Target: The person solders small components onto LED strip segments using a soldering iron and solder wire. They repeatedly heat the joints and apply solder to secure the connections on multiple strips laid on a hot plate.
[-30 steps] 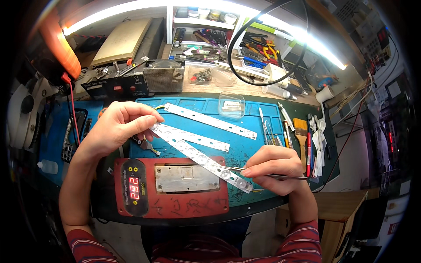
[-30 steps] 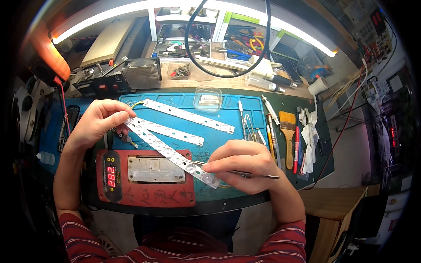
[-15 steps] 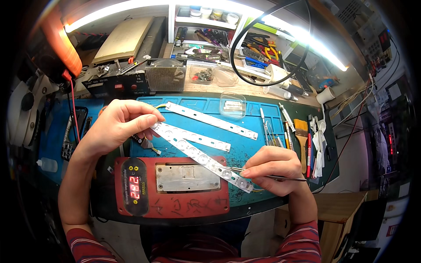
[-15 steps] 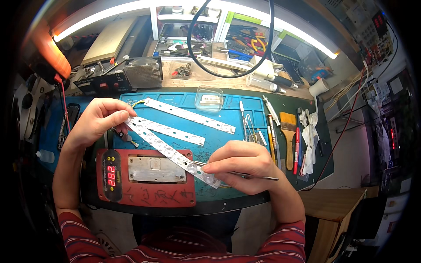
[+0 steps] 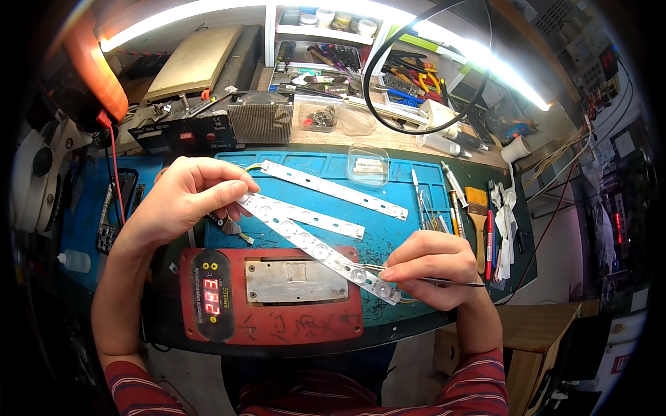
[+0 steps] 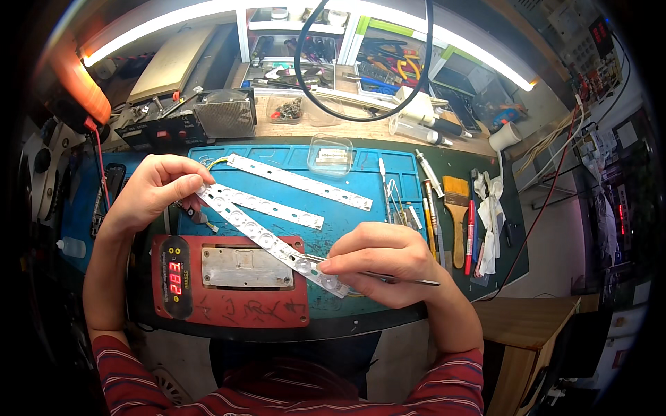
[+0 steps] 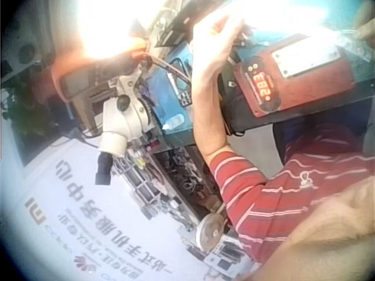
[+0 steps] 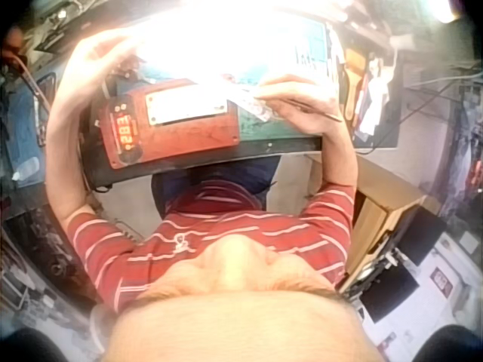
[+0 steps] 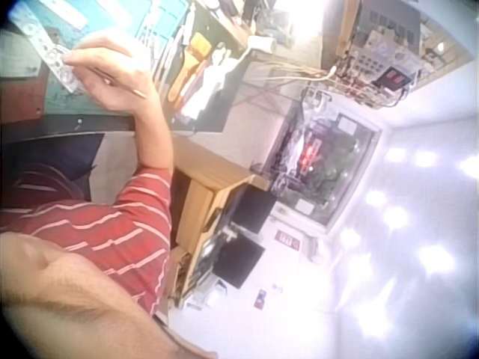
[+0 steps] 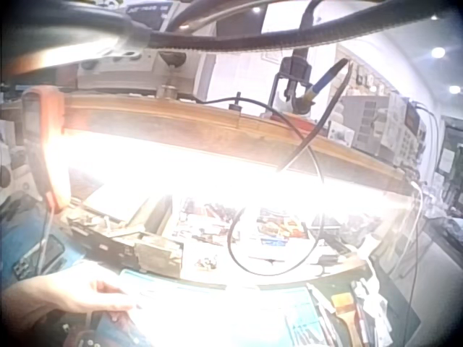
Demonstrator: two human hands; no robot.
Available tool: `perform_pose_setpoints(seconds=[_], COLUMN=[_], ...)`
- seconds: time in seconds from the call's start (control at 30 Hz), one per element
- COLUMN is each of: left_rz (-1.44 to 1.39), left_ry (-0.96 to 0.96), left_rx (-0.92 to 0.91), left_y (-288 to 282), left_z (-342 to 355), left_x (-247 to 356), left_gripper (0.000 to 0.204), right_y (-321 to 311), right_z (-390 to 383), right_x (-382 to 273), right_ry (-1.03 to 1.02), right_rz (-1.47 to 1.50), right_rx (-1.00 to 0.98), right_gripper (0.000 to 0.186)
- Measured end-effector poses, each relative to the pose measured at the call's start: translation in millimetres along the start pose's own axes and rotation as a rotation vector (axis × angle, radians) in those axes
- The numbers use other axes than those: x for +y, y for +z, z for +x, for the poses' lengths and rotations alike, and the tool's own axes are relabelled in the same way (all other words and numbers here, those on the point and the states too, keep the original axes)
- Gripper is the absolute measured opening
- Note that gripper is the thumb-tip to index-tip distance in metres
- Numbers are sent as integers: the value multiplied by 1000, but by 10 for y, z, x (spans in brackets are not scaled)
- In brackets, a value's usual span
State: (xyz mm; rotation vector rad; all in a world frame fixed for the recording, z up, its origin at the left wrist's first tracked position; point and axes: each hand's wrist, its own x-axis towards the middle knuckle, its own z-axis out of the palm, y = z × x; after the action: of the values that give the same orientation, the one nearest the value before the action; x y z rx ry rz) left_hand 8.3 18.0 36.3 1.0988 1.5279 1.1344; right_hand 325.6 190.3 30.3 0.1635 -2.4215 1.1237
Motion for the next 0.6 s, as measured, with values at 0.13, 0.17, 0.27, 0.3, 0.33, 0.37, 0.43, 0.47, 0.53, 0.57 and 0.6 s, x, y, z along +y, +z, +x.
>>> perform_pose_setpoints(seconds=[0.13, 0.17, 0.27, 0.3, 0.33, 0.37, 0.43, 0.47, 0.53, 0.57, 0.6], left_rz=[-8, -9, -11, -12, -12, -12, -11, -10, -7, -5, -2], left_ry=[-5, -6, -10, -11, -10, -8, -6, -6, -3, -1, 0], left_rx=[-2, -3, -8, -10, -9, -8, -9, -10, -11, -11, -11], left_y=[-11, -13, -12, -10, -11, -11, -12, -12, -12, -15, -16], left_z=[-3, -5, 2, 7, 6, 5, 4, 4, 5, 6, 6], left_x=[-15, -16, -11, -8, -11, -13, -15, -13, -13, -15, -17], left_gripper=[23, 23, 23, 23, 23, 23, 23, 23, 23, 23, 23], right_y=[1, 0, -4, -6, -4, -3, -1, -1, 2, 4, 5], right_z=[5, 9, 3, -2, -1, -1, 1, 2, 2, 1, 0], right_x=[-3, -8, -1, 5, 4, 4, 3, 1, 1, 2, 2], right_ry=[3, 4, 4, 4, 4, 3, 1, 0, -1, 0, 0], right_rz=[-4, -9, -9, -7, -8, -8, -9, -9, -10, -10, -9], right_rx=[-2, -5, -4, -2, -2, -3, -3, -2, -2, -2, -2], right_gripper=[18, 18, 19, 19, 19, 19, 19, 20, 20, 20, 20])
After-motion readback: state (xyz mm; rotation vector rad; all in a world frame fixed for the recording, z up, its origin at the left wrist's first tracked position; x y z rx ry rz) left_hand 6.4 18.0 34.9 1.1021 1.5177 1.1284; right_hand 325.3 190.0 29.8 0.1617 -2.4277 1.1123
